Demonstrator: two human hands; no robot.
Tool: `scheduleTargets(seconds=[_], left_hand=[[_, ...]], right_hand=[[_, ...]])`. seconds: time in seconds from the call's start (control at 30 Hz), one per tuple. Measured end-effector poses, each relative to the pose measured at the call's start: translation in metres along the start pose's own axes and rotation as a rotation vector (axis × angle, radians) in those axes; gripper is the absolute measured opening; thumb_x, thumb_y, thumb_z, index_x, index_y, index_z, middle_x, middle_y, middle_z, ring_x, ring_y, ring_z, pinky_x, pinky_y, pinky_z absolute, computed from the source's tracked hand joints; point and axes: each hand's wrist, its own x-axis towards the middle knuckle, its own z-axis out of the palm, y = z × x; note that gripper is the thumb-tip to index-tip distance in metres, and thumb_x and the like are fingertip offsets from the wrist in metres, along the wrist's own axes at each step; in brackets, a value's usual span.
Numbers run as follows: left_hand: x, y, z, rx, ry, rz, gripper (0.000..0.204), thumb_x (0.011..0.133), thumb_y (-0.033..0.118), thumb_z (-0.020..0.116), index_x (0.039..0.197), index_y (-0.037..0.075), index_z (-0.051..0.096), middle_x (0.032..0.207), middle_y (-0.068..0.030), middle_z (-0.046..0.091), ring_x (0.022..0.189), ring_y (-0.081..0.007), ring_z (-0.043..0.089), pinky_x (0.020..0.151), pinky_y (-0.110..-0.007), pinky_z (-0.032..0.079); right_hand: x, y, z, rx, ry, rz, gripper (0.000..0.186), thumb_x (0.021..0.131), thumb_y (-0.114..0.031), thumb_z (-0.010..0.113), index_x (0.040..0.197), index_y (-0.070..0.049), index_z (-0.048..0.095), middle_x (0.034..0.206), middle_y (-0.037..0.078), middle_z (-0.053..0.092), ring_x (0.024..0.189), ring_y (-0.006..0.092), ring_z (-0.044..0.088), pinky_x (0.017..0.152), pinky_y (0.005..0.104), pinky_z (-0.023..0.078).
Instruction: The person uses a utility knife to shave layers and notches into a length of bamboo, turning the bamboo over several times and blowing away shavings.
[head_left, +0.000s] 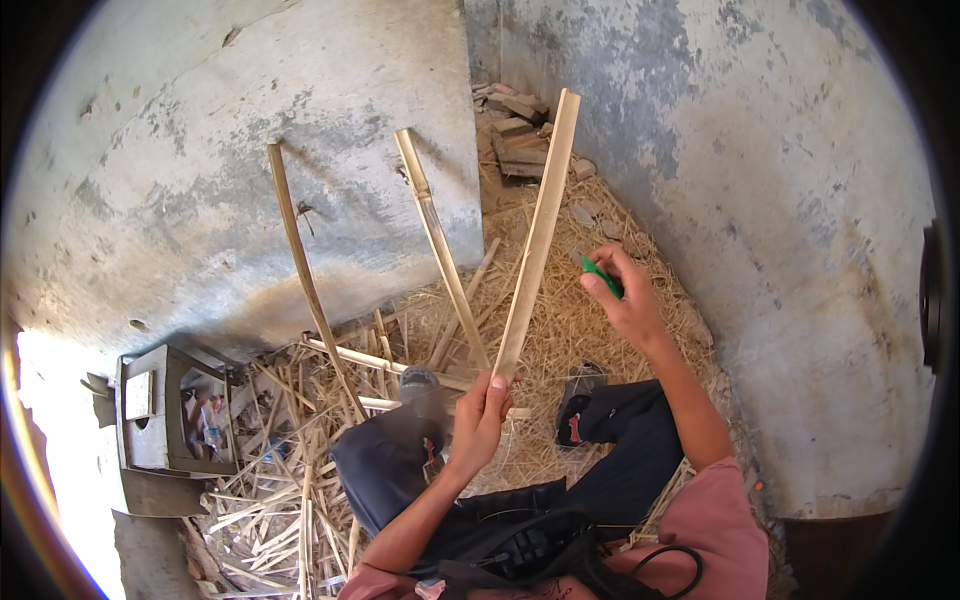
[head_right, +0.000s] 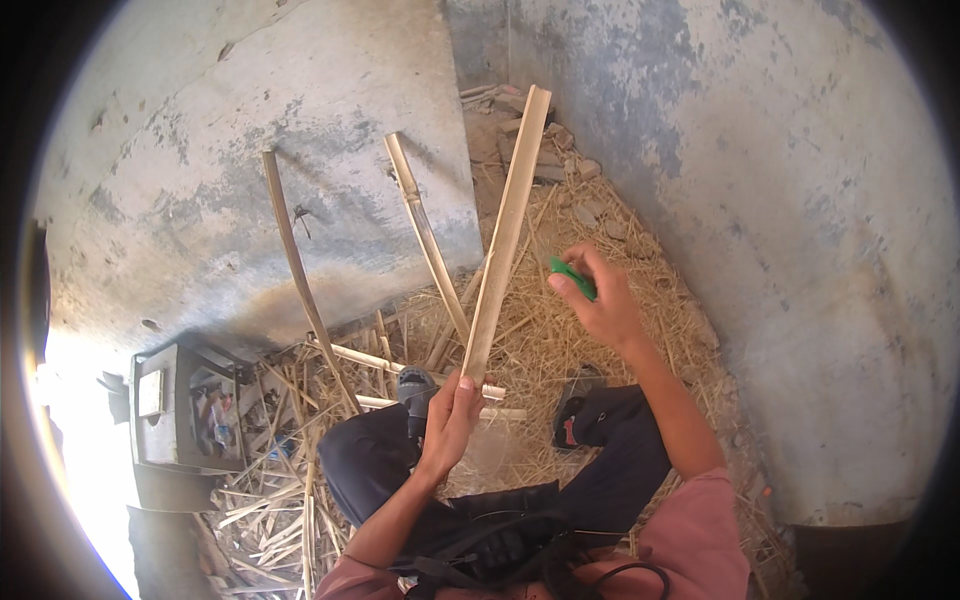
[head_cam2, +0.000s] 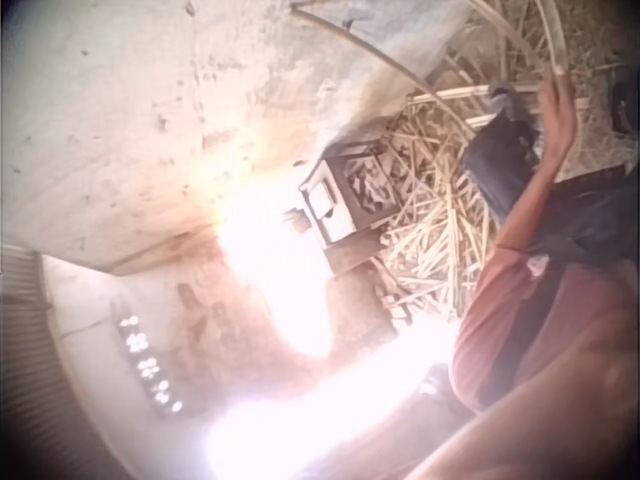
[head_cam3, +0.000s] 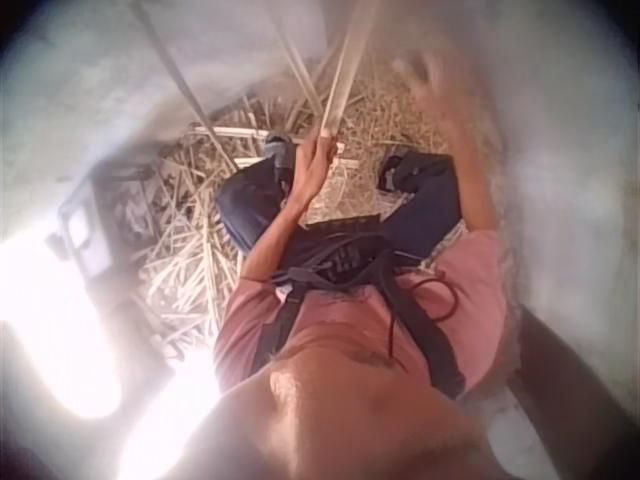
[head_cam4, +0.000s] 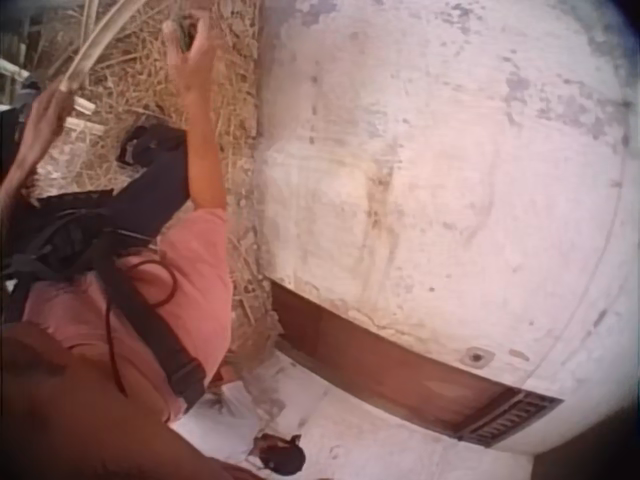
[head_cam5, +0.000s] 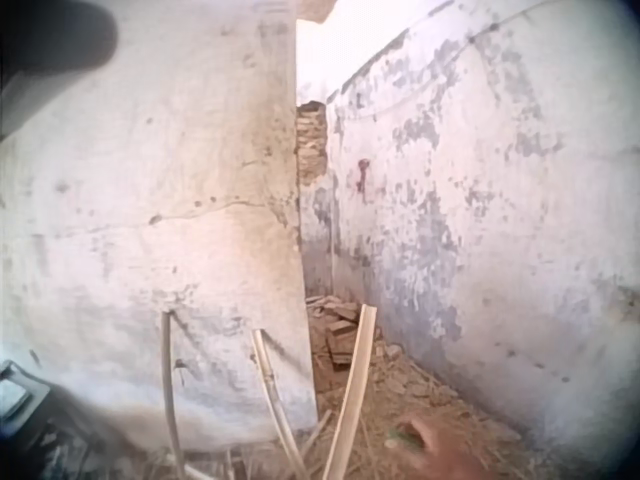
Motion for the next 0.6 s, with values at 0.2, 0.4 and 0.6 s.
scheduleTargets(seconds=[0.2,0.4,0.6], left_hand=[[-0.001,0.004,0.001,0.031,-0.005,0.026,0.046,0.117,0.038,0.042,0.128,-0.001,0.065,0.079,0.0077,0.044,0.070,-0.0034,0.038,0.062,-0.023,0.031],[-0.001,0.005,0.005,0.092,0.011,0.042,0.043,0.117,0.034,0.045,0.126,-0.001,0.068,0.078,0.0069,0.044,0.070,-0.0036,0.038,0.062,-0.024,0.031],[-0.003,0.007,0.003,0.209,0.069,0.095,0.034,0.115,0.028,0.052,0.123,0.001,0.072,0.070,-0.0005,0.052,0.065,-0.0088,0.047,0.060,-0.031,0.041]], right_hand=[[-0.010,-0.022,0.008,0.263,-0.214,0.075,0.029,0.111,-0.030,0.059,0.110,-0.003,0.068,0.069,0.003,0.066,0.057,0.0098,0.059,0.055,0.0282,0.045],[-0.013,-0.022,0.018,0.269,-0.378,0.124,0.038,0.115,-0.031,0.051,0.103,-0.001,0.071,0.063,0.003,0.063,0.052,0.0094,0.059,0.051,0.0281,0.045],[-0.013,-0.018,0.021,0.199,-0.396,0.103,0.043,0.116,-0.037,0.050,0.102,0.000,0.070,0.062,0.001,0.057,0.052,0.0087,0.051,0.053,0.0287,0.042]])
